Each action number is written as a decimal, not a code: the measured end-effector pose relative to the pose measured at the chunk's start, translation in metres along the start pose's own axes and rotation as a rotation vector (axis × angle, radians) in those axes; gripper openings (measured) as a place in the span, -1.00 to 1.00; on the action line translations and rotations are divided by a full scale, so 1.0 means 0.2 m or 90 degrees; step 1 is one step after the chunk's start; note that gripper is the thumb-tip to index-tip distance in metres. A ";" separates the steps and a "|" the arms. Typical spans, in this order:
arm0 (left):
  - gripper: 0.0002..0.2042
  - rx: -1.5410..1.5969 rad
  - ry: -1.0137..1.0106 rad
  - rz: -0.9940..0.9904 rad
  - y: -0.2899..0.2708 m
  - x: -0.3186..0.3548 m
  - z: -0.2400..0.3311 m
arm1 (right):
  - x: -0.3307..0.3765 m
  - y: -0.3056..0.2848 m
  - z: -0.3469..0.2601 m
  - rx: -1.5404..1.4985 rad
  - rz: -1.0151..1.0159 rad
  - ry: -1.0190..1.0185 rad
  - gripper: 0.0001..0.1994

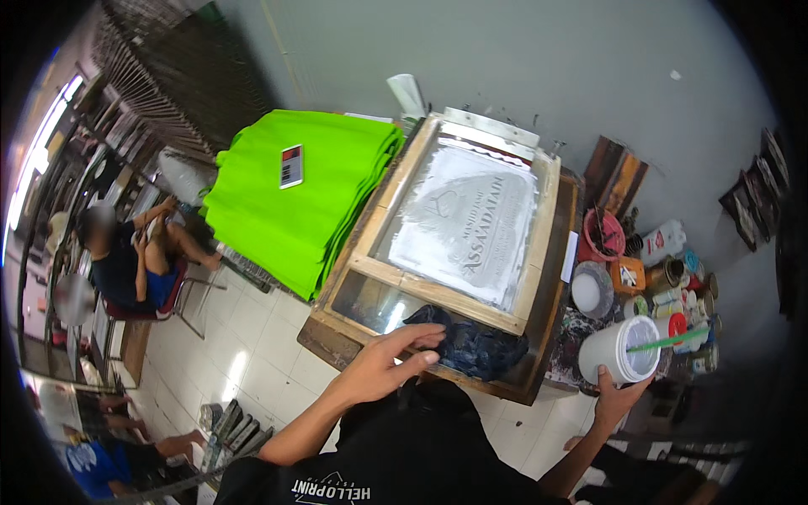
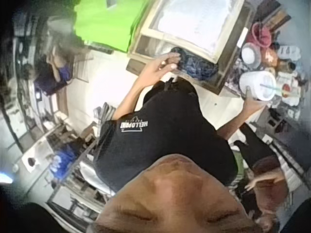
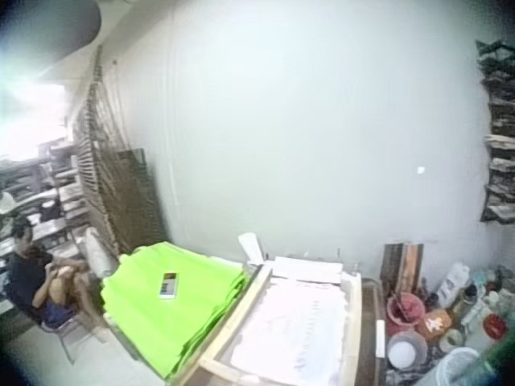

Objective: The person prepares a screen printing frame with white ink using a stick and a scraper, then applies the ink through the screen onto green fabric bags one by one.

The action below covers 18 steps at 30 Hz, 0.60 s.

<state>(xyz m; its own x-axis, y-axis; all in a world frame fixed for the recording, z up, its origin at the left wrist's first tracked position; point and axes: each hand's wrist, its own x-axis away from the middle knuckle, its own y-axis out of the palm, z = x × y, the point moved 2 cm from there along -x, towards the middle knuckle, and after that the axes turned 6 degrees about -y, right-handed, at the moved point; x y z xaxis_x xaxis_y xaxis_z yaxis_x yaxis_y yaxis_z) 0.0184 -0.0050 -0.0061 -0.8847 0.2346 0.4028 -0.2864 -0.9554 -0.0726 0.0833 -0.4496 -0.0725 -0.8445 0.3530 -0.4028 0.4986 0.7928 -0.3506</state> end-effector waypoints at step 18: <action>0.20 -0.196 0.499 0.265 -0.47 -0.11 0.04 | -0.21 1.01 -1.38 -0.322 -0.630 -0.326 -0.24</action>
<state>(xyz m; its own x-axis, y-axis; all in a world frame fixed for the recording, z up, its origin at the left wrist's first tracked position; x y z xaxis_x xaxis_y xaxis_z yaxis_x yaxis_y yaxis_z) 0.0684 0.0789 -0.0004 -0.9008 0.0459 -0.4317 0.1236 -0.9261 -0.3564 0.1653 -0.1676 0.1072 -0.5850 -0.6579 -0.4743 -0.5440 0.7520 -0.3721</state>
